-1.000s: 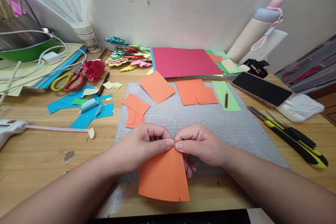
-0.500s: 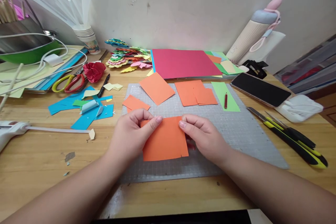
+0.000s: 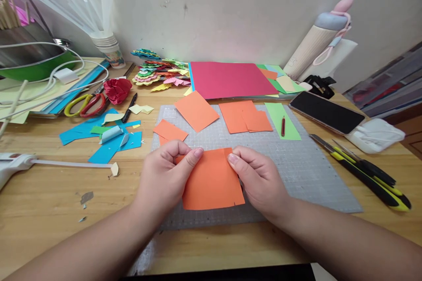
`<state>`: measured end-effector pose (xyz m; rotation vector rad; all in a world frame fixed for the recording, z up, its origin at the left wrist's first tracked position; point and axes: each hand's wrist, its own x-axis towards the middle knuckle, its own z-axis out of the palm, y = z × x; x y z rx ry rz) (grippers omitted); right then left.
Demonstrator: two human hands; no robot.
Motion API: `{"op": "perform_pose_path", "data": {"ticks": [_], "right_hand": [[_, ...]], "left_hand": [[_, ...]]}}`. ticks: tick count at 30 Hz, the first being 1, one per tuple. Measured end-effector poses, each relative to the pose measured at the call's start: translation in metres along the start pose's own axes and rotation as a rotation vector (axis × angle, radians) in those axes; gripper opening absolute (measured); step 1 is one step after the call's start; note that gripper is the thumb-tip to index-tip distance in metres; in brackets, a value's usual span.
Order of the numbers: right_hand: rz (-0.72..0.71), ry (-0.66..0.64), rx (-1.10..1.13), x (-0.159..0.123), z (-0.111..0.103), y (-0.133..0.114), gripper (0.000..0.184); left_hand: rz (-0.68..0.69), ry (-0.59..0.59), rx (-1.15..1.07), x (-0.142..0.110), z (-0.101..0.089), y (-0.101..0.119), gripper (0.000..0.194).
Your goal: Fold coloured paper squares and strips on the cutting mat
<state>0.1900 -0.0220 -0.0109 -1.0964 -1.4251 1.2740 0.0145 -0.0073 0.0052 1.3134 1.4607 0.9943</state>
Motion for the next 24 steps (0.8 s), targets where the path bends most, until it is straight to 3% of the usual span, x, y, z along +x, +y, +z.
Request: {"op": "perform_pose_path", "data": {"ticks": [9,13,19,24], "right_hand": [[-0.023,0.074,-0.006,-0.005,0.004,0.000,0.036],[0.045,0.137,0.140,-0.001,0.002,0.004,0.035],[0.130,-0.077,0.369,0.005,-0.003,0.010,0.028],[0.136,-0.155,0.125,0.003,-0.005,0.005,0.030]], "left_hand": [[-0.001,0.014,0.015,-0.003,0.001,0.006,0.031],[-0.015,0.079,-0.037,0.001,-0.001,0.003,0.033],[-0.037,0.097,-0.065,0.006,-0.003,0.001,0.033],[-0.020,0.164,-0.112,0.009,-0.005,0.005,0.029]]}}
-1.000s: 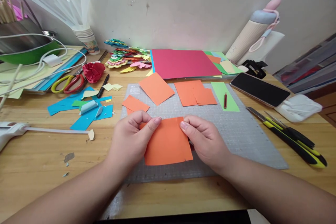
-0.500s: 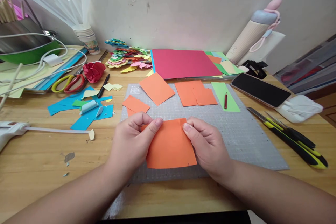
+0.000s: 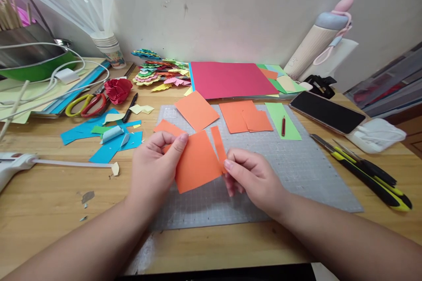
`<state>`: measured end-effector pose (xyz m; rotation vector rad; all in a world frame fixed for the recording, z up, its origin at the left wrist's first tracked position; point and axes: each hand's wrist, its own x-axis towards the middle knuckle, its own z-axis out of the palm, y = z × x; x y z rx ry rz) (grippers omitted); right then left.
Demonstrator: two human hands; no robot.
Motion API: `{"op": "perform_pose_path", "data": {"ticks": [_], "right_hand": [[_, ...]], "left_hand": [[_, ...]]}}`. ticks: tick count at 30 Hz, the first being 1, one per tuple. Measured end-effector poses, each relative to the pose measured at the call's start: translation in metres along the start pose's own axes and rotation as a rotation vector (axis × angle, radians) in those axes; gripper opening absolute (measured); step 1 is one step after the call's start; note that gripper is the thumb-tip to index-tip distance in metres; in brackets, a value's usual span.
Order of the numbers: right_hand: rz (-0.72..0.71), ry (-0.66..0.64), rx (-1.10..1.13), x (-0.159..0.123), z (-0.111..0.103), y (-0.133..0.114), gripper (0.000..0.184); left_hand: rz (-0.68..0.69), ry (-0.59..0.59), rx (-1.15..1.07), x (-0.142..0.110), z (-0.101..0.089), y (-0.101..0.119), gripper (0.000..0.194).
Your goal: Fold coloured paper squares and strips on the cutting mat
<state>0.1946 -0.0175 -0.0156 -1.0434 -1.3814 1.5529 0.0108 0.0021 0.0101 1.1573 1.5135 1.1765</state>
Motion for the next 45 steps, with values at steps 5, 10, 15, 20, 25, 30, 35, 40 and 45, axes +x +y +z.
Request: {"op": "perform_pose_path", "data": {"ticks": [5,10,15,20,25,30,35,40,45], "right_hand": [[-0.002,0.163,0.005,0.005,0.000,-0.002,0.030],[-0.022,0.201,0.005,0.007,0.000,0.000,0.030],[-0.074,0.267,0.023,0.007,-0.002,0.000,0.030],[-0.151,0.408,0.132,0.016,-0.014,0.001,0.028],[-0.101,0.336,0.179,0.018,-0.015,0.003,0.027],[-0.010,0.091,-0.031,0.011,-0.008,0.000,0.032],[-0.113,-0.228,-0.475,0.007,-0.006,-0.001,0.029],[-0.128,0.061,-0.738,0.013,-0.012,-0.005,0.019],[-0.147,0.209,-1.174,0.013,-0.018,-0.004,0.042]], "left_hand": [[-0.033,-0.100,-0.227,0.005,0.000,-0.004,0.028],[-0.109,-0.295,-0.091,0.003,0.001,-0.008,0.040],[-0.061,-0.207,0.011,0.002,-0.001,-0.005,0.041],[-0.086,-0.185,0.041,0.009,-0.001,-0.005,0.040],[-0.160,-0.393,0.282,0.010,0.001,-0.013,0.040],[0.077,-0.340,0.244,0.007,0.001,-0.011,0.033],[0.027,-0.468,-0.029,0.006,0.003,-0.004,0.029],[0.110,-0.155,0.245,0.028,-0.016,-0.005,0.020],[0.135,-0.005,0.739,0.060,-0.036,-0.015,0.026]]}}
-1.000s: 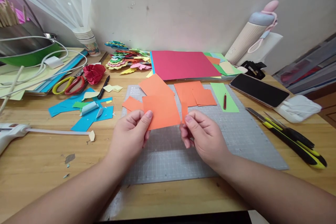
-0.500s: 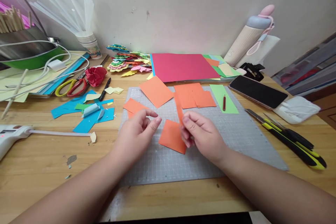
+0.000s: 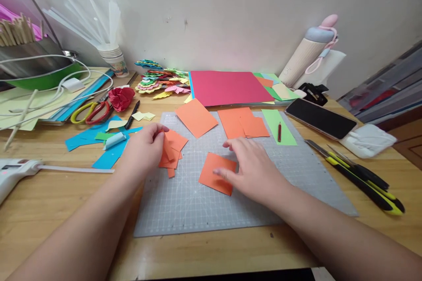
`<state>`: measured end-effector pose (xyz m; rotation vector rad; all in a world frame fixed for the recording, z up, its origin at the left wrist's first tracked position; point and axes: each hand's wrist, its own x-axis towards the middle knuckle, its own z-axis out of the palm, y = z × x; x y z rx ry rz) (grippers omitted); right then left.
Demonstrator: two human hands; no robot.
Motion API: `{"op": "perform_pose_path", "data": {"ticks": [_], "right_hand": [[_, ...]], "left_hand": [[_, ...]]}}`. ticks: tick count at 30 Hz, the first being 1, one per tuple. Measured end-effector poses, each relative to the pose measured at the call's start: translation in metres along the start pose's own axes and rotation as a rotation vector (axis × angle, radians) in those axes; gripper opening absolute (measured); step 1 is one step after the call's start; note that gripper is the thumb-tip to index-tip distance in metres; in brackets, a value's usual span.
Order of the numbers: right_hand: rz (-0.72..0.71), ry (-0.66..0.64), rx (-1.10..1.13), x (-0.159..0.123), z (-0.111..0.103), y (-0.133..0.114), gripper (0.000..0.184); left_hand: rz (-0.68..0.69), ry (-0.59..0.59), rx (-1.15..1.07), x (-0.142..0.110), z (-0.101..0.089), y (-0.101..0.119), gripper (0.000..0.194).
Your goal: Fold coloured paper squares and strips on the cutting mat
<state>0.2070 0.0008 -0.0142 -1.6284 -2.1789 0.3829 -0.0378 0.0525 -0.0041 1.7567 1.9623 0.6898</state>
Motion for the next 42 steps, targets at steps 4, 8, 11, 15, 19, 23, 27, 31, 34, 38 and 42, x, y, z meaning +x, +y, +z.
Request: {"op": "perform_pose_path", "data": {"ticks": [4,8,11,15,19,23,27,31,34,38,42], "right_hand": [[0.002,-0.102,-0.114,-0.005,0.009,0.000,0.074],[0.023,-0.145,-0.097,-0.004,0.015,0.002,0.080],[0.033,-0.154,-0.033,-0.003,0.015,0.002,0.078],[0.014,-0.160,0.077,-0.003,0.011,-0.001,0.053],[0.077,-0.182,0.414,0.006,0.006,0.004,0.019],[0.290,-0.076,0.745,0.029,-0.005,0.031,0.019],[0.404,0.279,0.590,0.049,-0.024,0.075,0.040],[0.512,0.270,0.116,0.053,-0.032,0.110,0.035],[0.516,0.259,-0.038,0.053,-0.031,0.120,0.035],[0.459,0.354,-0.292,0.053,-0.026,0.115,0.043],[0.292,0.470,-0.245,0.051,-0.017,0.094,0.026]], "left_hand": [[0.223,0.166,0.182,-0.003,0.010,0.002,0.035],[0.457,-0.019,0.104,-0.029,0.027,0.016,0.028],[0.497,-0.236,0.017,-0.046,0.037,0.022,0.040],[0.418,-0.380,-0.110,-0.052,0.042,0.023,0.047],[0.265,-0.401,-0.312,-0.046,0.040,0.022,0.037],[0.214,-0.228,-0.369,-0.040,0.037,0.022,0.038],[0.213,-0.139,-0.292,-0.036,0.035,0.021,0.038],[0.228,-0.071,-0.258,-0.035,0.035,0.019,0.037],[0.191,-0.027,-0.251,-0.033,0.034,0.022,0.036],[0.121,-0.074,-0.163,-0.011,0.028,0.034,0.046],[0.093,-0.004,-0.084,0.042,0.023,0.042,0.062]]}}
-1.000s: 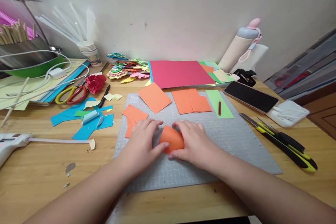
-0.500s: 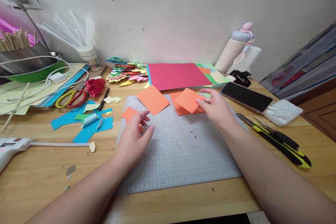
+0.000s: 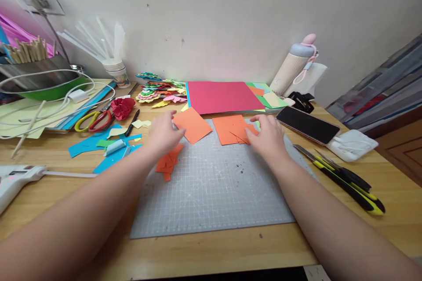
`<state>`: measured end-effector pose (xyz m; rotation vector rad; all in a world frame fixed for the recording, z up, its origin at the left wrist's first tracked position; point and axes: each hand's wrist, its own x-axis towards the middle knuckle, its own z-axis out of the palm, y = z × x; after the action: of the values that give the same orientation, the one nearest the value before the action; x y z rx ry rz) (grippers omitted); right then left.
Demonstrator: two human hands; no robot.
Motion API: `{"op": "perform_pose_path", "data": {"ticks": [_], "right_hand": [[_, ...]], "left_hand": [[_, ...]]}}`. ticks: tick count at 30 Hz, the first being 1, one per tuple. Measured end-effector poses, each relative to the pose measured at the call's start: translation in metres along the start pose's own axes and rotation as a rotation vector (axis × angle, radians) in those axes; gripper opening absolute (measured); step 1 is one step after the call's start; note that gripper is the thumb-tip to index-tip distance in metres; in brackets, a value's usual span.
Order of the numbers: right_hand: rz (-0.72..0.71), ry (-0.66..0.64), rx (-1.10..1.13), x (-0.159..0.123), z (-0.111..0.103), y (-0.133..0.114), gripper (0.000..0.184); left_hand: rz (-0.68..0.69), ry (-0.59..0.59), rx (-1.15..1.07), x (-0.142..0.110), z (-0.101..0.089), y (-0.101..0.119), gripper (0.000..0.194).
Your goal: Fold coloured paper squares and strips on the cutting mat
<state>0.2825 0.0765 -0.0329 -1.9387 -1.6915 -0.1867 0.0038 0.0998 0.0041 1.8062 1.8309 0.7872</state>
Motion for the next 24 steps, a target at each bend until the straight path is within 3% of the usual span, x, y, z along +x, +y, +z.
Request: {"op": "perform_pose_path", "data": {"ticks": [4,7,9,15,19,24], "right_hand": [[-0.168,-0.099,0.234,-0.016,-0.004,-0.024,0.013],[-0.197,-0.207,0.418,-0.027,-0.007,-0.037,0.009],[-0.135,-0.279,0.586,-0.032,-0.007,-0.042,0.011],[0.172,-0.376,1.080,-0.041,-0.008,-0.054,0.044],[0.252,-0.657,1.325,-0.048,-0.016,-0.061,0.028],[0.398,-0.832,1.388,-0.053,-0.021,-0.064,0.022]], "left_hand": [[-0.079,-0.019,-0.076,0.045,0.005,-0.009,0.065],[-0.085,-0.086,-0.231,0.053,0.006,-0.012,0.045],[-0.074,-0.140,-0.351,0.048,0.003,-0.008,0.030],[-0.036,-0.291,-0.578,-0.005,-0.016,0.013,0.021],[-0.148,-0.384,-0.636,-0.053,-0.016,0.020,0.021],[-0.199,-0.331,-0.731,-0.089,-0.008,0.017,0.019]]}}
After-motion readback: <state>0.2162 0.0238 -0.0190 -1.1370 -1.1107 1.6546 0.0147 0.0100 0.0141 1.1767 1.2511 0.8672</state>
